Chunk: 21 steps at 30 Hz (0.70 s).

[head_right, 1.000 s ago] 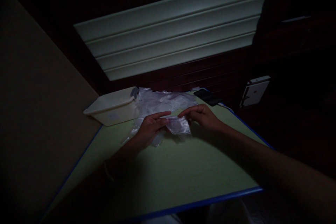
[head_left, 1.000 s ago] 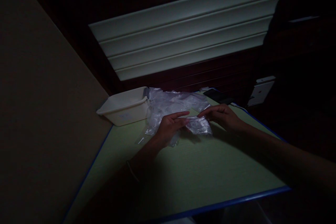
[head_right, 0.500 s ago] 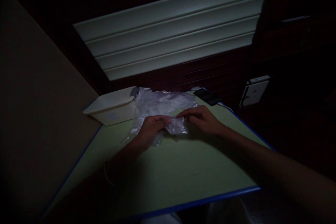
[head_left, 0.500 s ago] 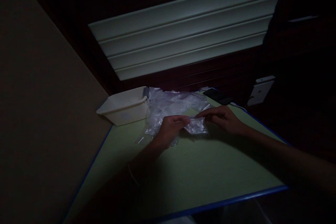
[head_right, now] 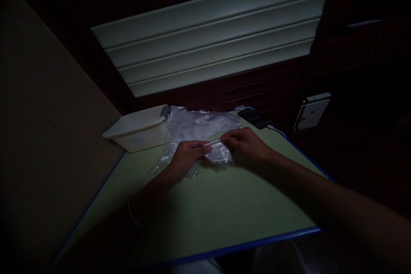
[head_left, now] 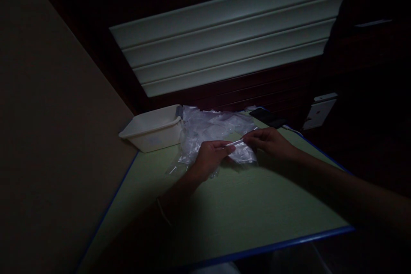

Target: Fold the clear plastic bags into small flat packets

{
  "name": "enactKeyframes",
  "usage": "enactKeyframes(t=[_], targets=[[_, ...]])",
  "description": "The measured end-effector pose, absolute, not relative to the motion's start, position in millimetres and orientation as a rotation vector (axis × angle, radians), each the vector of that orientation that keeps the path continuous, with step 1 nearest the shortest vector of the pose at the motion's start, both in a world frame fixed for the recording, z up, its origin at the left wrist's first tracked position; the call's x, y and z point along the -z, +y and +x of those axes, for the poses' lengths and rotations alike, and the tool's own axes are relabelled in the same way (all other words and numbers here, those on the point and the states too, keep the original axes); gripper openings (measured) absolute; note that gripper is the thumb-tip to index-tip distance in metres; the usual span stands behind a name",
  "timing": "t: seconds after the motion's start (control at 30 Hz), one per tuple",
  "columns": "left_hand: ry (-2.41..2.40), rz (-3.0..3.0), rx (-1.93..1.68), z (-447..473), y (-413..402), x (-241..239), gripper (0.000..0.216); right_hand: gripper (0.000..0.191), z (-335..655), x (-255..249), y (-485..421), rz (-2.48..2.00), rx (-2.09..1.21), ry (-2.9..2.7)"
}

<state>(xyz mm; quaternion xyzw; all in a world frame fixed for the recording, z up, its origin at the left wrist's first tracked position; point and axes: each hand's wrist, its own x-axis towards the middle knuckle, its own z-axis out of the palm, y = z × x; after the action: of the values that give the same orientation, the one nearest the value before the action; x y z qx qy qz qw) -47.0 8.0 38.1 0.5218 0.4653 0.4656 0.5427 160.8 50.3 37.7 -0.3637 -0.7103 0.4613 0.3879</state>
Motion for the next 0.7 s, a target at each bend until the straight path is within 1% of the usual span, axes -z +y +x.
enactKeyframes(t=[0.13,0.3,0.37,0.47,0.53,0.7], targets=[[1.031,1.233,-1.089,-49.6,10.8,-35.0,0.038,0.028,161.0,-41.1,49.0,-0.937,-1.121,-1.809],[1.050,1.188,-1.122,-48.8,12.3,-33.8,0.035,0.026,159.8,-41.9,48.0,-0.928,-1.138,-1.776],[1.064,1.172,-1.148,-48.0,12.2,-34.5,0.033,0.026,159.1,-40.7,48.2,-0.920,-1.196,-1.746],[1.101,1.178,-1.179,-47.9,12.3,-34.6,0.031,0.027,157.4,-38.2,47.7,-0.901,-1.390,-1.679],[1.121,1.197,-1.183,-48.4,12.7,-33.6,0.030,0.024,155.9,-36.7,46.9,-0.900,-1.497,-1.632],[1.106,1.200,-1.176,-48.8,13.1,-32.3,0.032,0.023,153.1,-34.8,45.6,-0.894,-1.564,-1.519]])
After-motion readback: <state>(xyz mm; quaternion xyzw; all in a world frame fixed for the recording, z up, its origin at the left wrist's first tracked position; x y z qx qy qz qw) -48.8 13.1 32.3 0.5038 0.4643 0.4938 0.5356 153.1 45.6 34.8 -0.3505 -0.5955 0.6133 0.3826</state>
